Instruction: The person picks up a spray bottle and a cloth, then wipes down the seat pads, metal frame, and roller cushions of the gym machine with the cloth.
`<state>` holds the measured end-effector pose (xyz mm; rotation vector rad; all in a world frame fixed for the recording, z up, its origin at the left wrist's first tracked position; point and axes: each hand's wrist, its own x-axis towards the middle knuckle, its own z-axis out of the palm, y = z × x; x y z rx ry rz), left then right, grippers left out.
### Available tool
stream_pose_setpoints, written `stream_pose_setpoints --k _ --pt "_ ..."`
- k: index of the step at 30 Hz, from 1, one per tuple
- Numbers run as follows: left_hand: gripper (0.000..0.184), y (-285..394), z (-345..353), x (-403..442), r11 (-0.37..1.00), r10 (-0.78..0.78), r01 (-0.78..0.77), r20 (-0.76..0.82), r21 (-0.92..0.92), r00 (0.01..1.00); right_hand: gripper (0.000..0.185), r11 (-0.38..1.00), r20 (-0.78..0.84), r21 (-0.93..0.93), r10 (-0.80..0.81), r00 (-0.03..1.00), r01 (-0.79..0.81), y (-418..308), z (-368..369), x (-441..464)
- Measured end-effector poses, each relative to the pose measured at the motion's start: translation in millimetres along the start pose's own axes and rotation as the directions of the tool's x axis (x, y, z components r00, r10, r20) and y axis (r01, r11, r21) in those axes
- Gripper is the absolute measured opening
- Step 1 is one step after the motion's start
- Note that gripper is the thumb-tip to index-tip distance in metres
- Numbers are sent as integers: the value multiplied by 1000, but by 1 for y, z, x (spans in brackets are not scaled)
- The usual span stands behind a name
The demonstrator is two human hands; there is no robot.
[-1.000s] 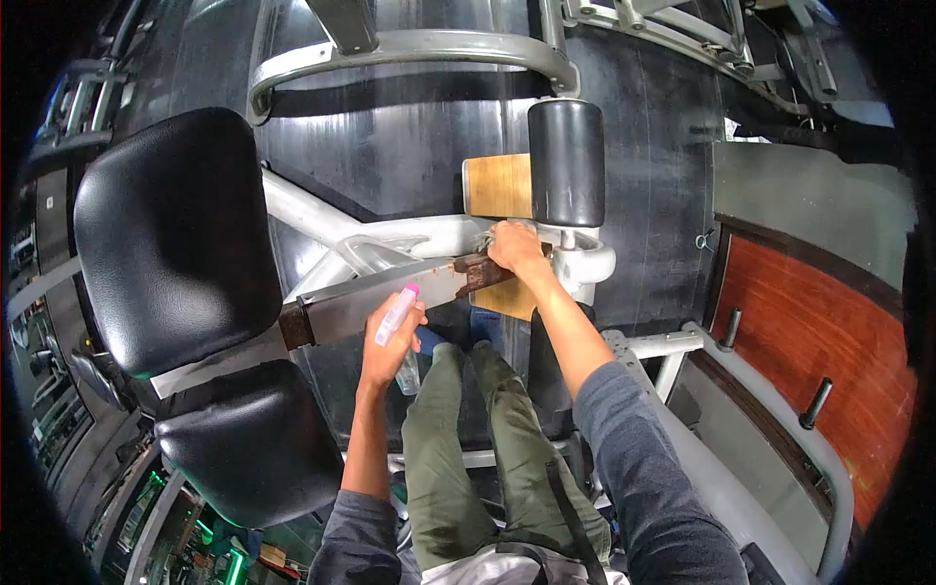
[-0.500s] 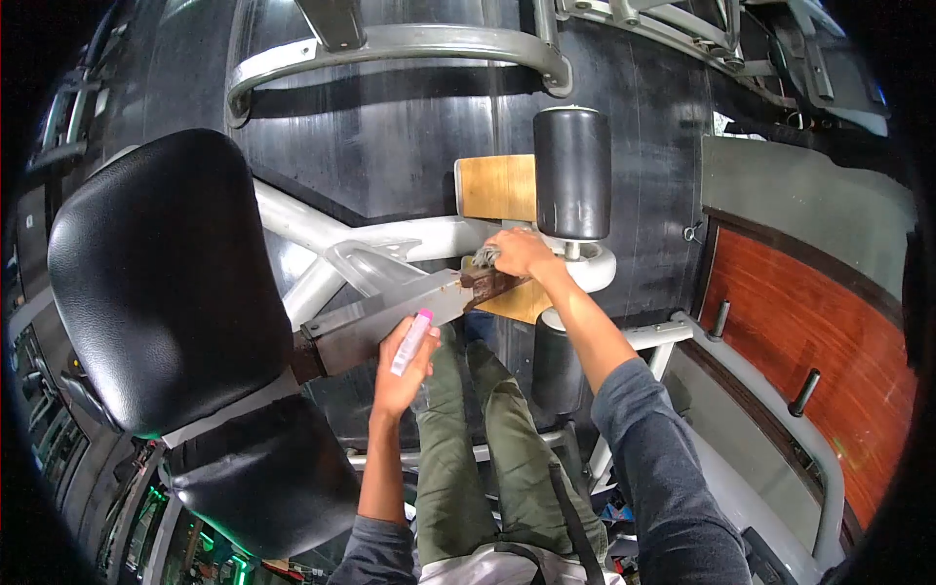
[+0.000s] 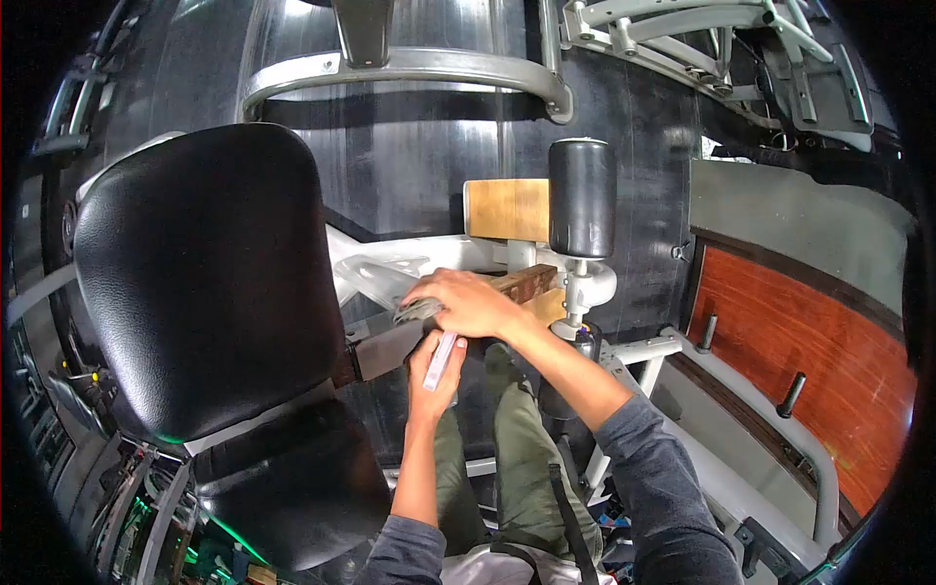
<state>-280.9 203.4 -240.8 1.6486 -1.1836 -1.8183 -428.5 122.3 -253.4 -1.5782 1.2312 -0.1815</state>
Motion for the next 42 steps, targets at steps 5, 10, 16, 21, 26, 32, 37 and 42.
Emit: stream_pose_setpoints --k 5,10,16,21,26,32,37,42 --pt "15 28 -13 -21 964 -146 129 -60 -231 987 49 1000 -40 24 7 999 -6 17 1 -5" --pt "20 20 -21 -33 972 -162 129 -162 -196 973 48 923 27 -236 319 947 -304 29 -12 1" --pt "22 19 -29 -44 947 -132 37 -279 -319 951 48 999 90 -36 -31 996 34 -32 20 41" --pt "20 29 -35 -49 967 -33 -38 -270 -253 962 50 985 40 103 -143 989 138 -29 10 32" --pt "19 31 -34 -47 950 -53 -41 -291 -309 955 44 931 21 -263 268 963 -253 16 -10 9" --pt "19 26 -28 -43 953 -39 -47 -277 -298 960 45 994 -45 -107 -28 999 23 -8 17 28" --pt "15 27 -28 -46 920 -38 -77 -283 -383 958 35 988 58 35 -149 987 147 -31 21 35" --pt "11 23 -33 -45 931 -33 -68 -267 -359 963 47 995 -14 -38 -88 996 87 20 5 11"
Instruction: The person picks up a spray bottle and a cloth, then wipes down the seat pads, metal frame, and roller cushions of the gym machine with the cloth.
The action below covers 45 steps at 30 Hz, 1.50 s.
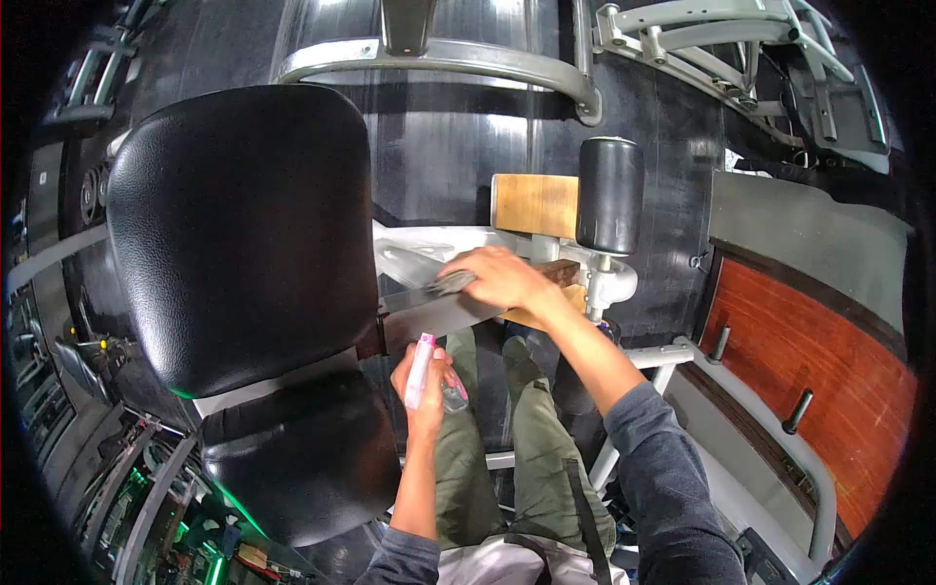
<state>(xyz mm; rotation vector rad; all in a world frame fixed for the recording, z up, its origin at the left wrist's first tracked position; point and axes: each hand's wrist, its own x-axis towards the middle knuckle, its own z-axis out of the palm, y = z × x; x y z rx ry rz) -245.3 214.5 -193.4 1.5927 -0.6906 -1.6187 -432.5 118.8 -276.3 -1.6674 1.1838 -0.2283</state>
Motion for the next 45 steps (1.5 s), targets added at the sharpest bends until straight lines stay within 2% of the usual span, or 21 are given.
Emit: stream_pose_setpoints --k 2,3,5,8,10,11,13,15,17,21,24,25,27,29,31,36,38,40,45 --pt "10 -2 -2 1 1000 -10 10 -2 -6 1000 48 970 54 -130 214 975 -205 33 -2 -6" --pt "10 -4 -3 2 1000 -14 14 -4 -1 1000 48 970 55 -131 213 976 -204 35 -5 -4" --pt "9 -6 -3 5 1000 -15 15 -7 2 1000 49 938 90 -127 336 938 -324 39 -8 0" --pt "10 -3 2 7 999 -40 40 20 16 999 47 952 105 -127 291 951 -277 22 2 17" --pt "12 -6 3 11 991 -119 116 34 65 992 46 966 83 -149 225 971 -211 27 15 30" --pt "12 -7 5 14 991 -121 118 31 67 992 46 967 86 -145 224 971 -210 32 20 35" --pt "13 -7 8 17 965 -222 208 76 159 972 49 965 111 -180 213 971 -191 35 25 45" --pt "13 -15 8 18 961 -231 212 97 179 968 49 957 160 -179 257 953 -228 40 30 58" --pt "14 -15 13 21 929 -222 169 130 328 966 50 949 206 -180 294 933 -259 45 36 70" --pt "12 -5 23 24 920 -171 113 126 375 977 50 962 176 -88 270 947 -258 66 54 79" --pt "11 -4 26 25 894 -162 105 95 437 982 53 956 338 -125 291 895 -264 65 28 77" --pt "11 -8 25 26 891 -165 107 94 441 982 53 957 339 -120 291 895 -265 63 18 70" --pt "12 -21 23 29 879 -65 18 81 477 995 53 949 323 -110 314 893 -294 58 -7 56" --pt "11 -26 24 29 894 -60 28 56 446 997 55 931 373 -128 366 853 -343 53 -19 51" --pt "11 -28 28 30 912 -55 39 29 409 998 56 949 405 -122 316 858 -292 55 -15 54" --pt "14 -10 36 32 926 -168 170 -35 336 985 52 958 327 -108 286 901 -265 63 39 87" --pt "13 -10 35 32 924 -211 210 -32 320 977 50 949 229 -85 314 921 -303 66 59 96" --pt "14 -12 32 33 902 -195 182 -8 391 981 49 947 249 -64 320 914 -314 67 58 99" --pt "12 -7 33 33 926 -207 193 8 326 978 49 961 359 -57 272 893 -270 61 23 78"
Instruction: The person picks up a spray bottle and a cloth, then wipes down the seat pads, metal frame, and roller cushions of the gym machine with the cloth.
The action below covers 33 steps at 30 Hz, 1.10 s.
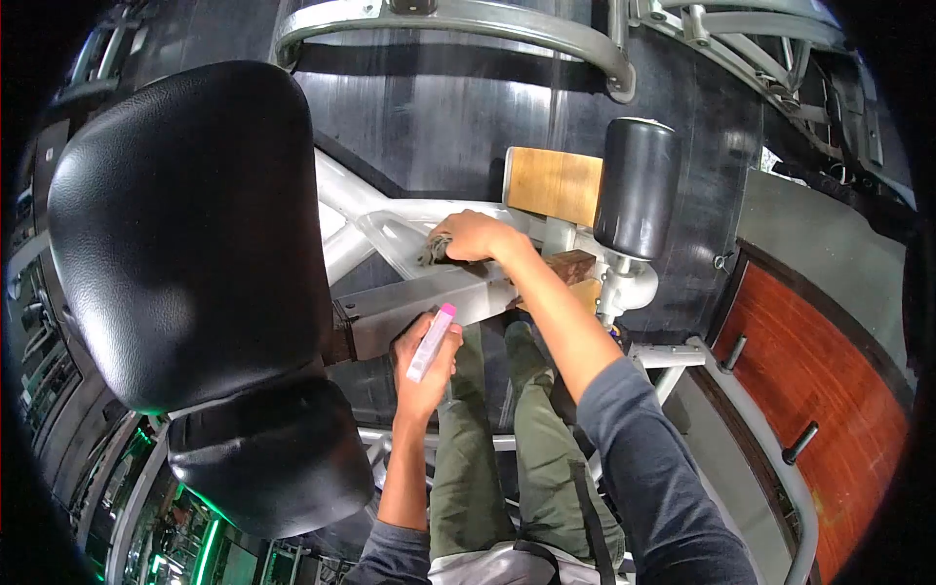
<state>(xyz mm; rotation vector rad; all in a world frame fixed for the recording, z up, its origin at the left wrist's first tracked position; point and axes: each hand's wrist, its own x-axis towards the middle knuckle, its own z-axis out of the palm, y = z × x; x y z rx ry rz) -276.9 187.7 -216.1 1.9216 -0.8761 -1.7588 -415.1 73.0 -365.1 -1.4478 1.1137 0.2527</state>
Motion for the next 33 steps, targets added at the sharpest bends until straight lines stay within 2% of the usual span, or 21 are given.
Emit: stream_pose_setpoints --k 2,5,6,8,9,10,12,13,14,16,18,19,21,23,24,26,30,33 --pt "11 2 0 -1 1000 22 -22 24 -6 999 49 1000 11 -10 12 1000 -12 -6 -15 -38" --pt "14 1 -1 -1 999 43 -43 17 2 999 44 968 -182 94 -211 960 231 10 -11 -83" --pt "15 1 -1 -2 999 53 -53 12 -5 999 44 968 -192 86 -215 957 235 11 -6 -100" --pt "17 1 0 -9 997 77 -77 -2 0 997 44 849 -530 368 -144 836 379 11 13 -132" --pt "19 0 1 -16 993 121 -121 -18 5 993 44 832 -527 459 -26 850 311 10 21 -147" --pt "20 -2 2 -23 986 164 -164 -35 11 986 44 833 -534 453 -31 845 317 11 31 -159" --pt "20 -20 3 -37 983 177 -174 -46 52 983 40 676 -602 656 200 773 336 15 58 -177" --pt "20 -31 3 -43 957 263 -252 -65 146 963 41 555 -612 724 246 751 408 18 74 -179" --pt "19 -42 1 -49 917 344 -317 -75 241 936 41 553 -615 722 240 751 415 22 90 -183" --pt "17 -45 6 -65 889 395 -361 -73 280 916 41 280 -536 843 379 754 459 17 111 -193" --pt "17 -55 11 -75 826 521 -448 -158 342 839 40 136 -477 873 433 765 468 13 135 -200" --pt "15 -57 10 -81 764 587 -490 -135 420 798 39 121 -467 877 443 765 465 14 149 -201" --pt "14 -70 11 -83 742 617 -508 -150 437 772 38 106 -460 878 461 759 467 13 169 -205" --pt "13 -87 11 -81 730 648 -534 -182 427 740 35 -19 -339 910 542 769 415 8 188 -209" --pt "13 -89 10 -81 732 643 -533 -174 424 746 35 -22 -335 910 552 764 415 8 199 -209" --pt "14 -88 6 -80 678 681 -544 -145 495 717 37 -125 -335 870 561 757 478 10 225 -207" --pt "16 -101 -5 -65 699 681 -570 -160 431 715 36 -153 -343 830 618 708 536 -5 265 -209" --pt "14 -109 -12 -56 621 754 -651 -105 436 649 38 -153 -373 787 653 659 597 -15 296 -204"
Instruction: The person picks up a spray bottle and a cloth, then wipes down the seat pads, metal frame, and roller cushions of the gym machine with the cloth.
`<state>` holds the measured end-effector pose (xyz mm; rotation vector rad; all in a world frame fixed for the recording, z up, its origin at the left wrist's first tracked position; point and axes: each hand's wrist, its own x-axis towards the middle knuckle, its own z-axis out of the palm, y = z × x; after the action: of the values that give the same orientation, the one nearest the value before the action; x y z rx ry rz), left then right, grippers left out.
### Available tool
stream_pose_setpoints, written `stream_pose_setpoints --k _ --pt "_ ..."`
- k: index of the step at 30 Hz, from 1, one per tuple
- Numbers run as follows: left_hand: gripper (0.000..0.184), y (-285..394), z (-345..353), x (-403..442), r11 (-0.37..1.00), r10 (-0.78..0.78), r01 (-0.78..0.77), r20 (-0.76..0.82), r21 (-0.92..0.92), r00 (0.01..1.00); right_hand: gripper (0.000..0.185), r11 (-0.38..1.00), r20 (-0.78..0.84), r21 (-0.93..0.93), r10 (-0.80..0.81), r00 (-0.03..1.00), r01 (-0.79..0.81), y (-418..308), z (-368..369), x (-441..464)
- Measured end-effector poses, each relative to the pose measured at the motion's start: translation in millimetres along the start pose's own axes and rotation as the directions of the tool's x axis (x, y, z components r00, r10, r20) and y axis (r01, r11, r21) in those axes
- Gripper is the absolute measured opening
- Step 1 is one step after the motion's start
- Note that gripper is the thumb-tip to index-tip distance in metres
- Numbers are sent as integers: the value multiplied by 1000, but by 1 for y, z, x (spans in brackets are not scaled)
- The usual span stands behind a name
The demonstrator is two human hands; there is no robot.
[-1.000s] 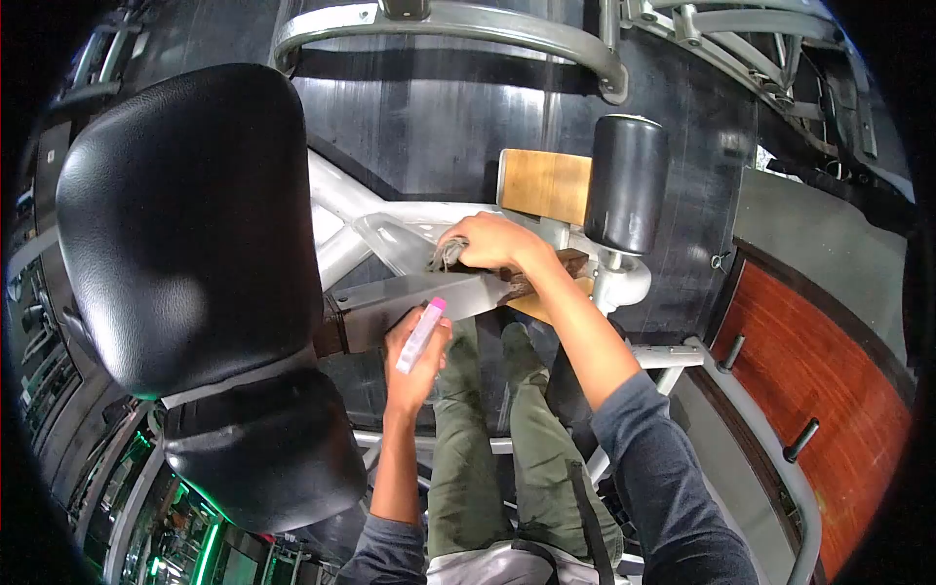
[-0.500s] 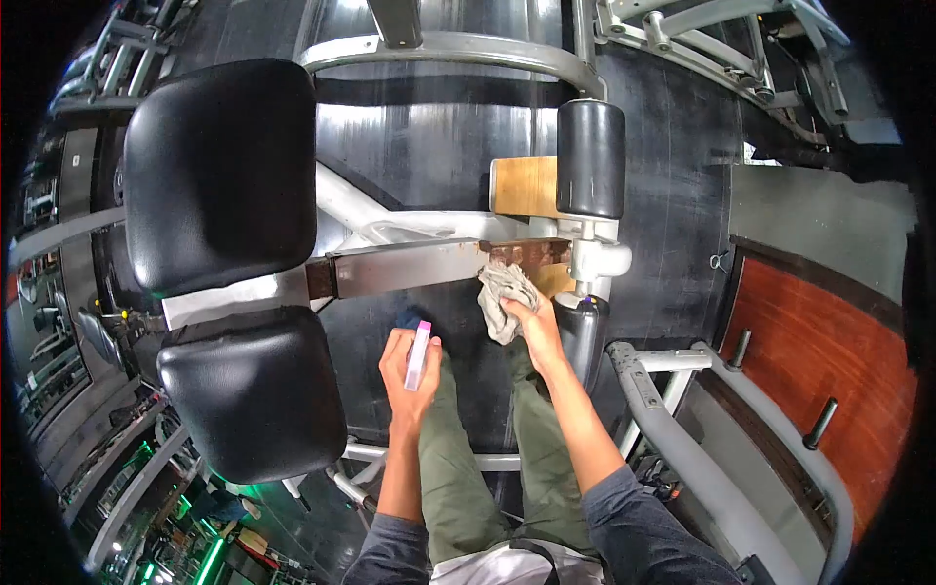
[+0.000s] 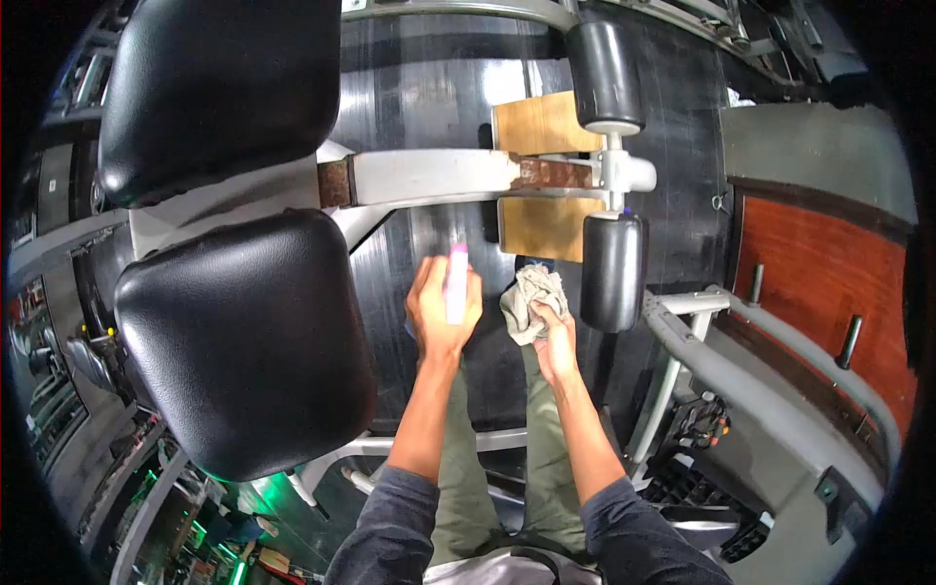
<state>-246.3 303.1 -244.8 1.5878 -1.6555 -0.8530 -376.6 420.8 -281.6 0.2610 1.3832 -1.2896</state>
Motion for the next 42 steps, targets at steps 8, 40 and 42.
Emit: stream_pose_setpoints --k 8,40,42 --pt "18 -18 3 2 988 152 -150 39 -45 988 37 979 -89 174 -88 992 103 57 -1 -26" --pt "18 -65 -47 -52 987 -29 56 170 -152 985 19 871 -91 413 -253 963 268 8 178 71" --pt "16 -63 -45 -53 984 -40 62 134 -167 990 20 933 -7 327 -156 988 150 7 187 54"
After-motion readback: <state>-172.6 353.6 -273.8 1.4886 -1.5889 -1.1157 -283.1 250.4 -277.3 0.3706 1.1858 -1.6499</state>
